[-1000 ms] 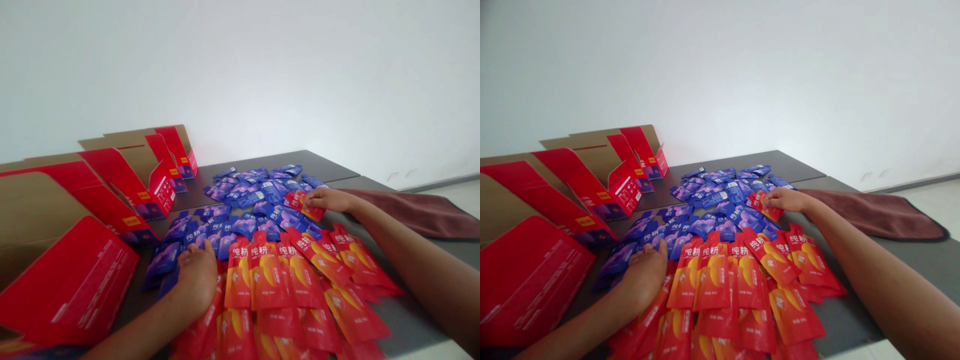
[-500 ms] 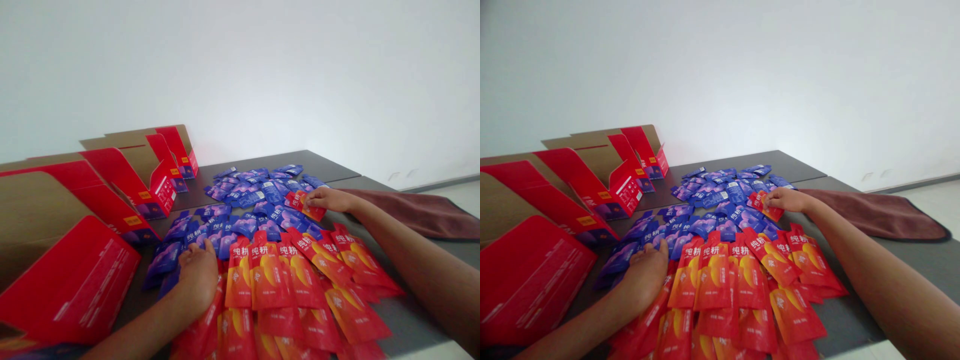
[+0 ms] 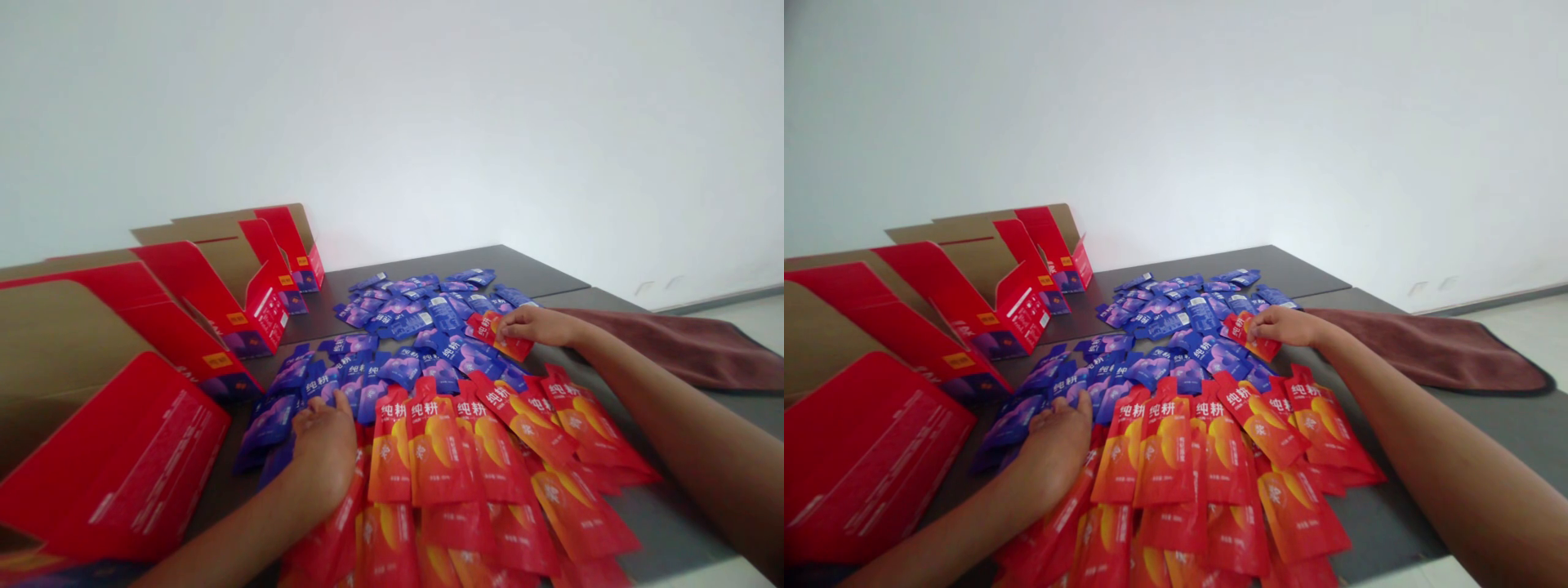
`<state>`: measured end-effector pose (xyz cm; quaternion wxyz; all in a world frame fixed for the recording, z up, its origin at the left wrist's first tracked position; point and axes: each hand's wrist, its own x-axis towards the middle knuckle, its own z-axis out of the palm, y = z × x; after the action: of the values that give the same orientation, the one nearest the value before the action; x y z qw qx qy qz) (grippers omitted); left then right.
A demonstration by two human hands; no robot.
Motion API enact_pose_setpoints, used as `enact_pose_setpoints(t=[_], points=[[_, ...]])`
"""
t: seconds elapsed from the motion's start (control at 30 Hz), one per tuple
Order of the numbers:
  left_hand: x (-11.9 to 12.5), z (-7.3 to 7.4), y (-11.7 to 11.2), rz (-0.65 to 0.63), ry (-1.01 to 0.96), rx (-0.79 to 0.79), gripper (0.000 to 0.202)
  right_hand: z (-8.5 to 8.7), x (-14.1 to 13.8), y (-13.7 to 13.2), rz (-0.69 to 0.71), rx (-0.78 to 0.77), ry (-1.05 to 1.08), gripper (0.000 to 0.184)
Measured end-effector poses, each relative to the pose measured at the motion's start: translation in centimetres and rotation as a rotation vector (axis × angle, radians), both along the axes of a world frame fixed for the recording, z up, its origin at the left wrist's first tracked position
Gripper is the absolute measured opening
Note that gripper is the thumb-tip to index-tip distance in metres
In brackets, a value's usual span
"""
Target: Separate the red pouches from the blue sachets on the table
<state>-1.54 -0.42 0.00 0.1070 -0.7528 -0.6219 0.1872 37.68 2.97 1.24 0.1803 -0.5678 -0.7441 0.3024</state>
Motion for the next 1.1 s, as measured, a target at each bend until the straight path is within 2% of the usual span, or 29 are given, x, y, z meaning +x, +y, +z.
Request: enact_pose_setpoints(t=[0.23, 0.53, 0.8, 1.1], points=[[-0.1, -0.1, -0.1, -0.006, -0.029, 0.013, 0.06, -0.6, 0.7, 0.3, 0.005, 0.008, -0.009, 0.039], [0.0, -0.2, -0.1, 0.01, -0.04, 0.017, 0.059, -0.4, 0.5, 0.2, 0.011, 0.002, 0.003, 0.046], [0.1, 0.1, 0.0, 0.01, -0.027, -0.001, 0.061, 0.6, 0.5, -0.5, -0.097, -0.003, 0.229, 0.051], [0.1, 0.1, -0.1, 0.019, -0.018, -0.014, 0.062, 0.5, 0.0, -0.7, -0.022, 0.013, 0.347, 0.045]])
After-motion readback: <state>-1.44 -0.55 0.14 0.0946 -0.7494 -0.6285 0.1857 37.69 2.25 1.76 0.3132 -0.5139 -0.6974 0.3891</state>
